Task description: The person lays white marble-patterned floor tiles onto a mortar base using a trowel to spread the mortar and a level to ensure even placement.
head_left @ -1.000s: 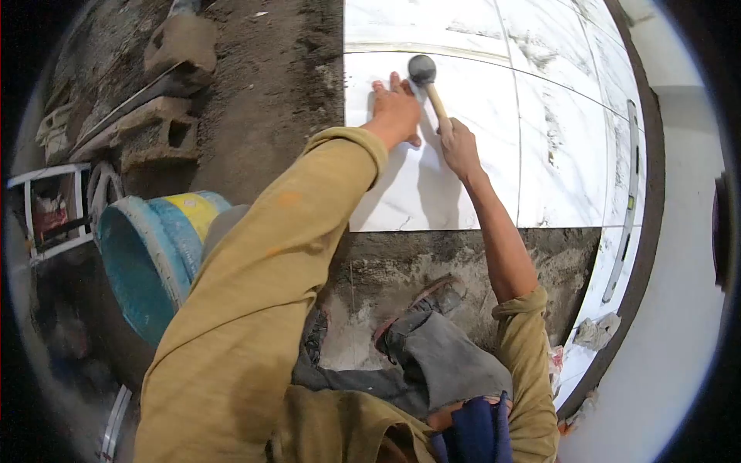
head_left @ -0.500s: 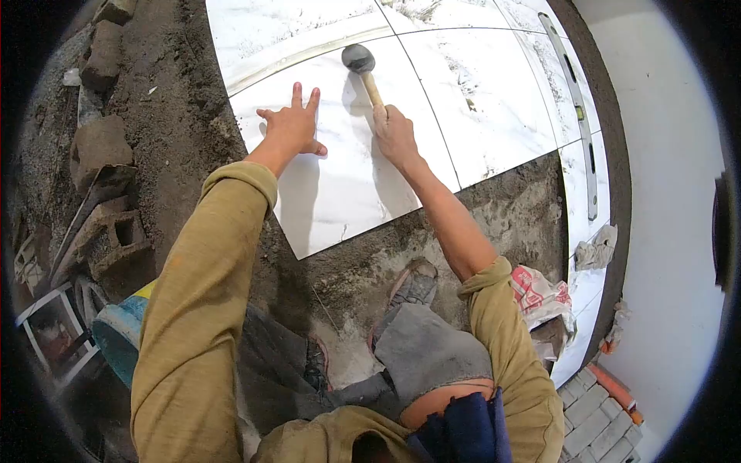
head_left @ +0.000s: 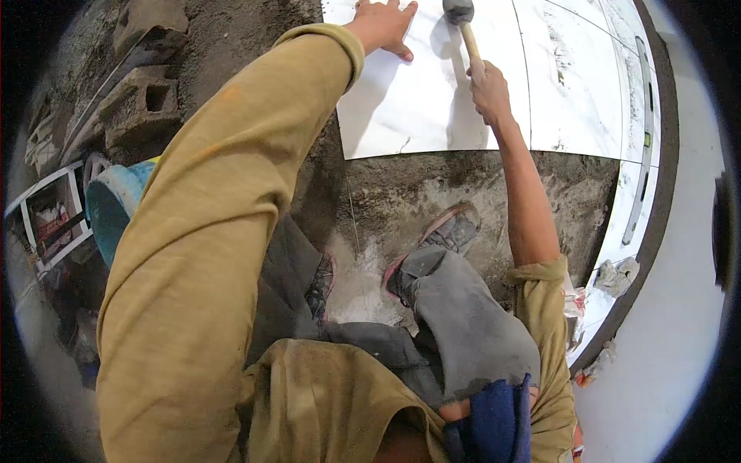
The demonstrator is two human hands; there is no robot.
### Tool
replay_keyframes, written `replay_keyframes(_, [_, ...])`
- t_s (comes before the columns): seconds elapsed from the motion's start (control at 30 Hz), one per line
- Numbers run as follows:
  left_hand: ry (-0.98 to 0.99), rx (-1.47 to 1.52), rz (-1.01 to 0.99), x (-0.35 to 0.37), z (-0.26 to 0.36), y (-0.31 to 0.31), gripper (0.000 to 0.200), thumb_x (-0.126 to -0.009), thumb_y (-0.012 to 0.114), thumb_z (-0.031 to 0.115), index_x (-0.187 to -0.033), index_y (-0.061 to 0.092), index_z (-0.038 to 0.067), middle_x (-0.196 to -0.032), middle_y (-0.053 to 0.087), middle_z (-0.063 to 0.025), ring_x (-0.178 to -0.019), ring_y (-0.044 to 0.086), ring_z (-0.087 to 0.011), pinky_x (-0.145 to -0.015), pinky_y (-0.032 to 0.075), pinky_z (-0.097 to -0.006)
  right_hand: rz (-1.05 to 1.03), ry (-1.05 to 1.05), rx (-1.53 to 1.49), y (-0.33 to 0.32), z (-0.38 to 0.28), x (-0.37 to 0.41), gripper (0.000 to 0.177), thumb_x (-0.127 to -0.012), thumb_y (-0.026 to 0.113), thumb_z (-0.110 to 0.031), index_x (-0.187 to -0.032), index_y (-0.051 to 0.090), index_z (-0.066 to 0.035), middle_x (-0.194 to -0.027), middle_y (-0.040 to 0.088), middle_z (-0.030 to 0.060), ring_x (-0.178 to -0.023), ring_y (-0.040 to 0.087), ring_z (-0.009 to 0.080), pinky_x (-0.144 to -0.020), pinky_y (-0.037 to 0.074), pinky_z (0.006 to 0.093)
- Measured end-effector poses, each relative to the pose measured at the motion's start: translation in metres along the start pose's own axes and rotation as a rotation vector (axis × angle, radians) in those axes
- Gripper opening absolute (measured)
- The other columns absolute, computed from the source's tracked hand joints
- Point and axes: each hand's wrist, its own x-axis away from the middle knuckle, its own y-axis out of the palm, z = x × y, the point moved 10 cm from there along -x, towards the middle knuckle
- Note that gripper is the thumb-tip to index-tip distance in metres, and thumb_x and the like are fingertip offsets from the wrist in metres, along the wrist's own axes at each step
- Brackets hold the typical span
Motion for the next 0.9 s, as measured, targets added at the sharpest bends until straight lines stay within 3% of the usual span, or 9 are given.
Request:
replay_keyframes(0.13, [0.099,0.02,0.112,0.02,-0.033,0.047,0.113,-0.068,0.081,0.055,-0.153,0.02,0.012,-0.156,0.017,-0.0261,-0.141,0.024,-0.0483,-0.111,0.016,-0.068,-0.12,0.069,-0.075,0.005,0.009,0.075,0.058,-0.099,0.034,-0.047,-0.085,0.058,0.004,-0.063,0.055,0.0172,-0.058,0.055,0.0295,-0.058,0.044,0.0431])
replay_keyframes(0.2, [0.108,-0.037,0.038,0.047,-0.048,0.053,0.109,-0.067,0.082,0.052,-0.154,0.023,0.02,-0.158,0.015,-0.0229,-0.142,0.018,-0.0507,-0.109,0.012,-0.0735,-0.172,0.075,0.034,0.014,0.015,0.119,0.059,-0.1,0.033,-0.046,-0.087,0.058,0.006,-0.074,0.059,0.0277,-0.07,0.059,0.0435,-0.068,0.044,0.0504])
replay_keyframes(0.37, [0.078,0.011,0.057,0.054,-0.06,0.054,0.106,-0.066,0.082,0.052,-0.153,0.025,0.031,-0.161,0.014,-0.0125,-0.144,0.007,-0.0511,-0.106,0.004,-0.0779,-0.261,0.025,-0.001,0.028,-0.017,0.172,0.041,-0.101,0.043,-0.035,-0.09,0.055,0.003,-0.066,0.052,0.0255,-0.059,0.053,0.0408,-0.056,0.041,0.0461])
replay_keyframes(0.53, [0.102,0.086,0.123,0.06,-0.067,0.048,0.107,-0.062,0.083,0.053,-0.152,0.029,0.03,-0.16,0.017,-0.0133,-0.142,0.008,-0.0546,-0.104,0.003,-0.0794,-0.344,-0.046,-0.092,0.067,-0.035,0.18,0.042,-0.102,0.042,-0.036,-0.085,0.051,0.001,-0.061,0.048,0.0228,-0.057,0.052,0.0391,-0.055,0.04,0.0455])
replay_keyframes(0.6, [0.092,0.066,0.083,0.057,-0.065,0.051,0.106,-0.062,0.083,0.053,-0.151,0.03,0.03,-0.16,0.018,-0.0136,-0.142,0.009,-0.0545,-0.104,0.002,-0.0795,-0.33,-0.049,-0.07,0.074,-0.03,0.176,0.042,-0.102,0.042,-0.036,-0.084,0.051,0.001,-0.06,0.047,0.0221,-0.055,0.052,0.0372,-0.054,0.039,0.0451])
replay_keyframes(0.63, [0.086,0.069,0.083,0.058,-0.067,0.051,0.106,-0.062,0.083,0.053,-0.151,0.03,0.03,-0.16,0.018,-0.0136,-0.142,0.009,-0.0545,-0.104,0.002,-0.0795,-0.336,-0.035,-0.1,0.079,-0.024,0.175,0.048,-0.103,0.037,-0.041,-0.08,0.053,-0.002,-0.059,0.044,0.0051,-0.054,0.043,0.015,-0.051,0.037,0.0349])
replay_keyframes(0.73, [0.071,0.042,0.099,0.062,-0.067,0.046,0.105,-0.063,0.082,0.053,-0.151,0.03,0.032,-0.16,0.018,-0.0138,-0.141,0.009,-0.0551,-0.104,0.003,-0.0792,-0.337,-0.056,-0.047,0.083,-0.023,0.165,0.051,-0.103,0.035,-0.043,-0.079,0.053,-0.002,-0.059,0.045,0.0047,-0.054,0.043,0.0149,-0.052,0.038,0.0347])
replay_keyframes(0.83, [0.133,0.068,0.147,0.064,-0.06,0.047,0.107,-0.064,0.082,0.051,-0.152,0.029,0.022,-0.159,0.019,-0.0172,-0.142,0.011,-0.0534,-0.104,0.005,-0.0791,-0.327,-0.003,-0.14,0.08,-0.027,0.164,0.054,-0.103,0.034,-0.046,-0.079,0.053,-0.001,-0.06,0.045,0.0051,-0.054,0.043,0.0155,-0.052,0.038,0.0352])
replay_keyframes(0.9, [-0.003,-0.121,0.215,0.047,-0.066,0.066,0.109,-0.061,0.085,0.049,-0.152,0.024,0.038,-0.16,0.019,-0.0103,-0.141,0.026,-0.0458,-0.106,0.017,-0.0765,-0.319,-0.047,-0.113,0.078,-0.033,0.159,0.054,-0.103,0.034,-0.046,-0.079,0.053,-0.002,-0.06,0.045,0.0044,-0.054,0.043,0.0147,-0.052,0.038,0.0343])
